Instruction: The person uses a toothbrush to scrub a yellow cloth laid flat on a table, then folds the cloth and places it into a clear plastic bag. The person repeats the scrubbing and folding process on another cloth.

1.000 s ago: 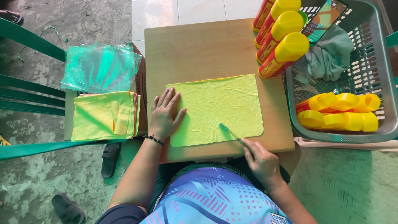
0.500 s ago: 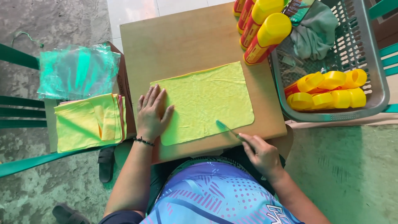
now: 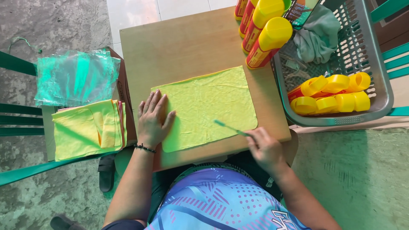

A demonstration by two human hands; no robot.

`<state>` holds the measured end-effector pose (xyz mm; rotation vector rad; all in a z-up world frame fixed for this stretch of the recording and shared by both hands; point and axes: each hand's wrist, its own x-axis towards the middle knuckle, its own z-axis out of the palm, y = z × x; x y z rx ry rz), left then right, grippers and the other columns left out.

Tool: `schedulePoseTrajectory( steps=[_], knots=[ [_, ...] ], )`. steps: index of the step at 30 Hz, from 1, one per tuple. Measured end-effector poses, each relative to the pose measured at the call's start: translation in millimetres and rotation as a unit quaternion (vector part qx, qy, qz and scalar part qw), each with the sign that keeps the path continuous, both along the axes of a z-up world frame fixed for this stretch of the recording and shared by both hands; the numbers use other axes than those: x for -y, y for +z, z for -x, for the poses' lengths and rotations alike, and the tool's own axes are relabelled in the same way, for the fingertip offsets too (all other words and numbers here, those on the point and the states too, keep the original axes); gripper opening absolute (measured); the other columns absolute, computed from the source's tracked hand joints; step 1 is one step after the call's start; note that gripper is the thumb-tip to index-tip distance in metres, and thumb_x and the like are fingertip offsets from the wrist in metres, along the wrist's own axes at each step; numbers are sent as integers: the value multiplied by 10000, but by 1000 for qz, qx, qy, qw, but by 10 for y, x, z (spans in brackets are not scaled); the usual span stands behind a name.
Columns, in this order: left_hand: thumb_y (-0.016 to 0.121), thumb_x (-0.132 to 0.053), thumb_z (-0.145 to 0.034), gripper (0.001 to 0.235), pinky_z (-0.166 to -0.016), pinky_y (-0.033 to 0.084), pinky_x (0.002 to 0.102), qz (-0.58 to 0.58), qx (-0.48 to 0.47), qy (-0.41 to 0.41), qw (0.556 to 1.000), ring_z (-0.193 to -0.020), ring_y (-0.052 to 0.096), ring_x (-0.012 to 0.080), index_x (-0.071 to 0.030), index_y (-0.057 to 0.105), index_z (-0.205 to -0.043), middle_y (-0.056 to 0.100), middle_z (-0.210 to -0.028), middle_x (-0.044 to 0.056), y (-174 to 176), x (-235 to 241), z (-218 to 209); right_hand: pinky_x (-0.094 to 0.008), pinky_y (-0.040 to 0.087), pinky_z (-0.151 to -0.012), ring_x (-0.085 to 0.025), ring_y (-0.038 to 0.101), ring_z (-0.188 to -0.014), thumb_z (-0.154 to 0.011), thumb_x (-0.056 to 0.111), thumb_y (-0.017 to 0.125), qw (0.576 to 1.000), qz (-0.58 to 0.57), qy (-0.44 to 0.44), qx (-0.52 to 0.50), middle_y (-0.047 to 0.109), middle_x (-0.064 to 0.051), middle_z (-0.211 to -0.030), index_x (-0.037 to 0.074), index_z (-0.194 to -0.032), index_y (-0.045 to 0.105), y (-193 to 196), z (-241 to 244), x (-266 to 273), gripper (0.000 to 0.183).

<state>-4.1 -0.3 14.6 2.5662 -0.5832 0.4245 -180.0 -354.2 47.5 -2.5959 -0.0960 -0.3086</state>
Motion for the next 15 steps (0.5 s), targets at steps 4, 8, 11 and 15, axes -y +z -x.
schedulePoseTrajectory(
  steps=[4, 8, 11, 15],
  knots=[
    [605, -555, -959, 634, -1178, 253, 460, 8, -3, -2, 1000, -1458, 424, 267, -161, 578, -1455, 484, -1569, 93, -13, -8, -15, -357, 596, -642, -237, 667, -698, -888, 167, 635, 997, 11, 71, 21, 527, 33, -891, 298, -1330, 653, 98, -309, -369, 462],
    [633, -560, -940, 636, -1174, 262, 463, 23, 8, -4, 1000, -1445, 442, 272, -169, 593, -1440, 500, -1554, 95, -59, -18, -37, -320, 592, -592, -184, 625, -611, -938, 143, 555, 990, 82, 84, 76, 460, 57, -899, 360, -1407, 595, 129, -613, -685, 518],
    [640, -567, -932, 635, -1171, 263, 463, 33, 11, -1, 999, -1439, 450, 274, -176, 603, -1431, 506, -1550, 94, -59, -5, -41, -360, 602, -535, -211, 618, -543, -906, 139, 571, 984, 139, 80, 81, 441, 39, -894, 378, -1430, 574, 59, -816, -769, 576],
    [667, -549, -921, 614, -1162, 278, 458, 43, 21, 2, 999, -1422, 474, 278, -173, 624, -1405, 523, -1537, 92, -21, 10, -38, -411, 601, -465, -227, 630, -525, -873, 114, 600, 983, 179, 19, 28, 420, 30, -910, 442, -1468, 546, -194, -1092, -572, 682]
  ],
)
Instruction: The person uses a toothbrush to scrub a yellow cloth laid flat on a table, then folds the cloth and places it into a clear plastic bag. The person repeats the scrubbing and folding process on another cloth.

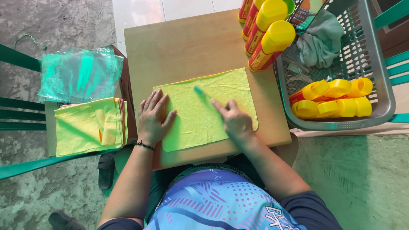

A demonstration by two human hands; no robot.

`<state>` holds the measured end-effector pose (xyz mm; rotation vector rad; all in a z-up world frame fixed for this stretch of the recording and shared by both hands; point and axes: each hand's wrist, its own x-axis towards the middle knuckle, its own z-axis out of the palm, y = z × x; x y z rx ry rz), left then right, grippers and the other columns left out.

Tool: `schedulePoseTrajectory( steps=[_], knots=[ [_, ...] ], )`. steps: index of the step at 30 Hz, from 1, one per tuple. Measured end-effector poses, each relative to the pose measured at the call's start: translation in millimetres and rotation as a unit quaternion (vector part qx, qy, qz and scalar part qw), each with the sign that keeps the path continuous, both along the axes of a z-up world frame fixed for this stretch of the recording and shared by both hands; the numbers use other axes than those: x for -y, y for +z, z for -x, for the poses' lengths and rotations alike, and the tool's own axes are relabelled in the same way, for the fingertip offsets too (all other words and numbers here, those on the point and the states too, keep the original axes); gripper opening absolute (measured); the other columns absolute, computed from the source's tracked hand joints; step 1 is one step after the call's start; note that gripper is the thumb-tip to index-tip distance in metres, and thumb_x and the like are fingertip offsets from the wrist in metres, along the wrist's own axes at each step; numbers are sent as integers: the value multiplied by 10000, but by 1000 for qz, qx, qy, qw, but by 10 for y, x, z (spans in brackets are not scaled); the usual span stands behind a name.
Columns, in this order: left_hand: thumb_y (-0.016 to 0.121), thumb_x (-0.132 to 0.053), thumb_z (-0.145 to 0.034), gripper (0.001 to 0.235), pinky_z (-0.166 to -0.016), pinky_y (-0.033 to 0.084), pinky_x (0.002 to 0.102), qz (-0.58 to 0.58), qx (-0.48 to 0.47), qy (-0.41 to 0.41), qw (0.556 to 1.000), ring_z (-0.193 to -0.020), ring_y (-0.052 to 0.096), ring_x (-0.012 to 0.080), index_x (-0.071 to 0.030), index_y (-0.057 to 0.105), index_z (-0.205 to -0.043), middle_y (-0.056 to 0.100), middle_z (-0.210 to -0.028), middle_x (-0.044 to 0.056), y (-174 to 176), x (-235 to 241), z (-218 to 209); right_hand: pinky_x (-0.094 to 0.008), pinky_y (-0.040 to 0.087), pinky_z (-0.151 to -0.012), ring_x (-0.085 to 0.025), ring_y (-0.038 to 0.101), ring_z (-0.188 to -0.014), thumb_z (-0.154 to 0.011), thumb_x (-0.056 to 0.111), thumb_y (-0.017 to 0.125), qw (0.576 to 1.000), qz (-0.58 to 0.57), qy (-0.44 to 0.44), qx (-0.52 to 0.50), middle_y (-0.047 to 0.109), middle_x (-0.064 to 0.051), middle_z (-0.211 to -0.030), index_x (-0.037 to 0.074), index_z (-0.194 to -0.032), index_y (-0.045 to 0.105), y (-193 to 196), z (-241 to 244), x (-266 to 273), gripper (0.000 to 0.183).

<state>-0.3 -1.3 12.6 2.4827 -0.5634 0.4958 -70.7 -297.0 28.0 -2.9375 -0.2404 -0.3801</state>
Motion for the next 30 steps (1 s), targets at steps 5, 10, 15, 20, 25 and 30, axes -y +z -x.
schedulePoseTrajectory(
  steps=[5, 10, 15, 20, 25, 30],
  knots=[
    [666, -552, -929, 609, -1151, 290, 453, 2, 2, -4, 1000, -1412, 485, 282, -168, 629, -1400, 533, -1526, 96, 37, -4, 2, -485, 603, -508, -312, 648, -564, -927, 96, 574, 994, -15, -111, -20, 444, -19, -903, 408, -1515, 520, 93, -85, 365, 667],
    [676, -551, -921, 602, -1153, 287, 452, 6, -6, -4, 1000, -1414, 483, 276, -175, 638, -1389, 540, -1521, 90, 59, -5, 8, -521, 617, -573, -346, 684, -627, -978, 105, 541, 983, -32, -173, -50, 509, -53, -855, 381, -1541, 491, 49, 74, 463, 629],
    [670, -526, -934, 591, -1155, 286, 450, -1, -3, -3, 1000, -1420, 475, 275, -164, 627, -1399, 530, -1531, 94, 70, 0, 22, -550, 624, -625, -388, 696, -673, -983, 122, 494, 974, -48, -196, -106, 525, -76, -818, 374, -1595, 390, 135, 306, 428, 670],
    [673, -532, -932, 592, -1155, 288, 448, -1, 2, -1, 1000, -1418, 478, 268, -172, 627, -1399, 536, -1526, 87, 62, -1, 11, -559, 621, -671, -418, 699, -727, -987, 107, 510, 970, -38, -222, -91, 564, -119, -822, 303, -1621, 379, 189, 542, 615, 676],
    [687, -523, -923, 593, -1152, 289, 447, 4, 3, -6, 1000, -1408, 487, 276, -165, 637, -1393, 547, -1514, 95, 63, 3, 6, -480, 615, -663, -373, 682, -719, -1038, 125, 467, 974, -80, -209, -45, 588, -81, -827, 318, -1627, 401, 275, 719, 620, 624],
    [669, -524, -937, 591, -1158, 284, 448, -6, 7, -6, 1000, -1418, 477, 276, -161, 627, -1402, 535, -1526, 97, 48, 2, 23, -455, 613, -622, -328, 674, -675, -1006, 173, 529, 982, -19, -179, -52, 541, -58, -745, 391, -1589, 433, 338, 811, 647, 630]
  ],
)
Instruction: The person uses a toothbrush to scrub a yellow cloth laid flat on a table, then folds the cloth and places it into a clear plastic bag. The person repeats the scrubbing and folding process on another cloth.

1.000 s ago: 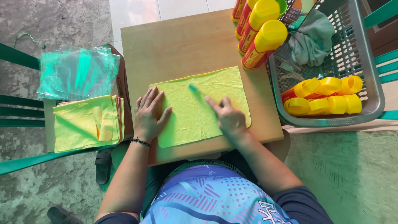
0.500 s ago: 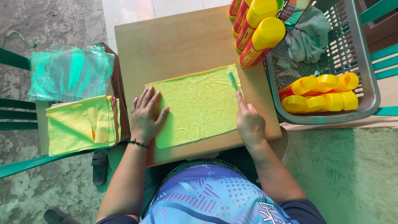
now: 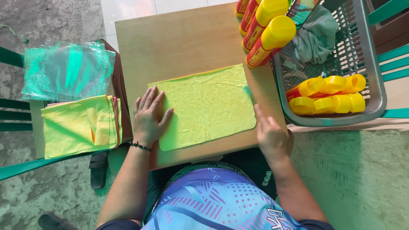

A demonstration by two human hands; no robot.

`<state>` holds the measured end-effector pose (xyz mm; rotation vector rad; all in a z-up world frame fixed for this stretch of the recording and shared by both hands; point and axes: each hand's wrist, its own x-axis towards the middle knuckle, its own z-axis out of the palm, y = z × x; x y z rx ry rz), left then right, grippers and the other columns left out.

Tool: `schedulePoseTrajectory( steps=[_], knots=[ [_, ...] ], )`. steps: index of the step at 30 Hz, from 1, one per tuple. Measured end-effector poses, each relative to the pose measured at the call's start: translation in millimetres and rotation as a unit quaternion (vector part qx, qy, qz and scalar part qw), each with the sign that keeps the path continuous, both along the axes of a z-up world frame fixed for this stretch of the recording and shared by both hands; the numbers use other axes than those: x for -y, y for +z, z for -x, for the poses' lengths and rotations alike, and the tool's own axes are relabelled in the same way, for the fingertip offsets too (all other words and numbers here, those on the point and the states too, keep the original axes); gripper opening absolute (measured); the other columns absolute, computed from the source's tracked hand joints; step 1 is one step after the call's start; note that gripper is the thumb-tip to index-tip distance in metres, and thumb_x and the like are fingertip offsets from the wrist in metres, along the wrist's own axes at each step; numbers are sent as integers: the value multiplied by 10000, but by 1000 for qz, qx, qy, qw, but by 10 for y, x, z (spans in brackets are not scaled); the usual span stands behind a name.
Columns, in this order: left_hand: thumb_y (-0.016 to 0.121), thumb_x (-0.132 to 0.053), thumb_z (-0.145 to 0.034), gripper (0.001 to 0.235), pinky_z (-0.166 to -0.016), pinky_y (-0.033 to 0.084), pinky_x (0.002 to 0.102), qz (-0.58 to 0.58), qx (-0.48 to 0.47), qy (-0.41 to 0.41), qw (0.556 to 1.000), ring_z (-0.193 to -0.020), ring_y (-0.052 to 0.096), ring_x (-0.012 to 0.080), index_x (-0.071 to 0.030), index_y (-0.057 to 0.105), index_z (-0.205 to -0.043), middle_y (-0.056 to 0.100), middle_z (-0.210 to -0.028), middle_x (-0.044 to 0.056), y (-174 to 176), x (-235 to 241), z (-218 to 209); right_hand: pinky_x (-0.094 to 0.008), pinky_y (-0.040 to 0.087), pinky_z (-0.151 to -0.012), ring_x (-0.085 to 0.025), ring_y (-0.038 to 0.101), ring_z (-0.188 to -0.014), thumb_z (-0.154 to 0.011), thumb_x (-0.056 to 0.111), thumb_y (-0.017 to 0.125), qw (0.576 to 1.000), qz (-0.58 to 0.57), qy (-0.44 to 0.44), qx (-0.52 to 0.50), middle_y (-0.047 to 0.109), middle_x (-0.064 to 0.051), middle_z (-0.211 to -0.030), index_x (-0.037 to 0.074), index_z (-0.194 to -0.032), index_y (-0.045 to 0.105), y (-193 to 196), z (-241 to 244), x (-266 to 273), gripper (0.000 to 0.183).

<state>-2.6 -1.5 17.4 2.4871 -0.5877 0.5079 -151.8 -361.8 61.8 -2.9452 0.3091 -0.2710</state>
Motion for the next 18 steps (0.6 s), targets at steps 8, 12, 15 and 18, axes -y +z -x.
schedulePoseTrajectory(
  steps=[8, 12, 15, 18],
  knots=[
    [658, -534, -940, 595, -1155, 286, 453, -2, 0, -2, 1000, -1416, 479, 281, -160, 628, -1402, 534, -1527, 99, 6, -10, -8, -383, 586, -576, -253, 625, -593, -967, 176, 566, 999, -10, 37, 15, 474, 3, -682, 463, -1540, 479, -174, 145, 93, 647],
    [648, -542, -947, 603, -1162, 279, 447, -7, -3, 2, 1000, -1424, 470, 273, -161, 619, -1413, 525, -1538, 94, -17, -12, -1, -398, 581, -581, -278, 589, -573, -985, 126, 536, 999, -30, 18, 37, 472, -24, -678, 385, -1592, 440, -280, 246, 154, 667],
    [646, -547, -947, 611, -1163, 276, 452, -6, -10, -2, 1000, -1426, 465, 279, -162, 614, -1419, 520, -1539, 100, 6, -16, -4, -355, 596, -567, -252, 617, -563, -973, 149, 531, 997, -63, 47, -6, 491, 7, -646, 420, -1541, 480, -296, 412, -23, 631],
    [639, -538, -954, 613, -1162, 281, 466, -6, -22, -6, 1000, -1428, 461, 296, -143, 608, -1422, 513, -1542, 115, 55, -8, 19, -403, 608, -613, -290, 656, -598, -981, 95, 527, 996, -89, -5, -26, 580, -49, -687, 369, -1595, 426, -69, 441, -14, 680]
  ],
)
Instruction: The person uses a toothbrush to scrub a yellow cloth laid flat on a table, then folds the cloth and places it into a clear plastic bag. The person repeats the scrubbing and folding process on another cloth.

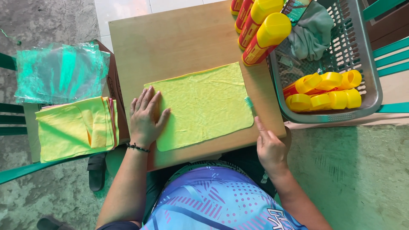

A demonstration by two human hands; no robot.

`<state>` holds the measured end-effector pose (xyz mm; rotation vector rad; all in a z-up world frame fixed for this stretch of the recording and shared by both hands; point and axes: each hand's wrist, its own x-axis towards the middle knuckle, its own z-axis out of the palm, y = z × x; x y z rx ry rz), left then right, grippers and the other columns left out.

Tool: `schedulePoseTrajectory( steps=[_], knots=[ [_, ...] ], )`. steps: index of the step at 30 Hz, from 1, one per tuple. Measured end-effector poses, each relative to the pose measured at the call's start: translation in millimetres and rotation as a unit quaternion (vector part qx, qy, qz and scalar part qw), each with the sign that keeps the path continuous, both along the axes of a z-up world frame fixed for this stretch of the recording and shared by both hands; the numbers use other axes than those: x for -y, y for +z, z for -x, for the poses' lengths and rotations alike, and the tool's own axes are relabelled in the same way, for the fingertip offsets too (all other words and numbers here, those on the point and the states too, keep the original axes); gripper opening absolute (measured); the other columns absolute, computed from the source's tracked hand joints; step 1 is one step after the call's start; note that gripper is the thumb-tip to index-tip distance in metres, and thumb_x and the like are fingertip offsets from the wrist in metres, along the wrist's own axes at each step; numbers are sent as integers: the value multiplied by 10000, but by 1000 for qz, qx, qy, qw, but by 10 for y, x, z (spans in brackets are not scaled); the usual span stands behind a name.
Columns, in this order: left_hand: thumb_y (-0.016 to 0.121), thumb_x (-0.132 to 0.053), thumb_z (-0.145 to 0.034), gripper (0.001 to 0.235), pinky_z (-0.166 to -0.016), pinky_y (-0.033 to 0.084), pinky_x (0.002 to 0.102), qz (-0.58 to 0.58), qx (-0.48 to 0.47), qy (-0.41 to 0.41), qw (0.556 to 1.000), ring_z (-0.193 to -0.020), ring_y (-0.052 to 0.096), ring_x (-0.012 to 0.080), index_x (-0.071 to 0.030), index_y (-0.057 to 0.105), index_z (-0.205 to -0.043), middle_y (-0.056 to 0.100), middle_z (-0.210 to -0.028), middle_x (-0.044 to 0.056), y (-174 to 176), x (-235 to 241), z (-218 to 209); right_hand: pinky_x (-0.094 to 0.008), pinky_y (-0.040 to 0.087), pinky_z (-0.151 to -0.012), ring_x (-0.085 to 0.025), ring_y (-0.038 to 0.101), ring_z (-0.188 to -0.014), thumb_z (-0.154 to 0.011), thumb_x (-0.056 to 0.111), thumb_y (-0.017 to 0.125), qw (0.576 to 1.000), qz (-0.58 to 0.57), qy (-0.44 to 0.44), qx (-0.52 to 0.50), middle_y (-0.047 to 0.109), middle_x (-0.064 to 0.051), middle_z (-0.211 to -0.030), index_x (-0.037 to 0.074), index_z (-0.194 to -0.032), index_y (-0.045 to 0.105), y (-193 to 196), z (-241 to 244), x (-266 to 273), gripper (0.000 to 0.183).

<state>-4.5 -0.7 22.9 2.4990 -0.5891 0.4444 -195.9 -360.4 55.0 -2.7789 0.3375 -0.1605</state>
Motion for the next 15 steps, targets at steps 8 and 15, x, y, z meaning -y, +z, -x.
schedulePoseTrajectory(
  steps=[8, 15],
  knots=[
    [650, -535, -948, 613, -1163, 285, 465, -4, 1, 3, 1000, -1435, 457, 290, -154, 607, -1426, 514, -1543, 112, -7, -5, -3, -459, 623, -679, -360, 726, -740, -995, 133, 499, 1000, -23, -3, -2, 689, -120, -801, 360, -1595, 414, -50, 164, -106, 646],
    [642, -538, -955, 614, -1172, 266, 459, 4, -3, 2, 1000, -1444, 446, 284, -155, 604, -1434, 508, -1550, 110, -27, -3, -1, -461, 617, -677, -355, 721, -738, -979, 151, 498, 999, -36, 2, 22, 717, -116, -836, 363, -1577, 442, -185, 346, -115, 636]
  ],
)
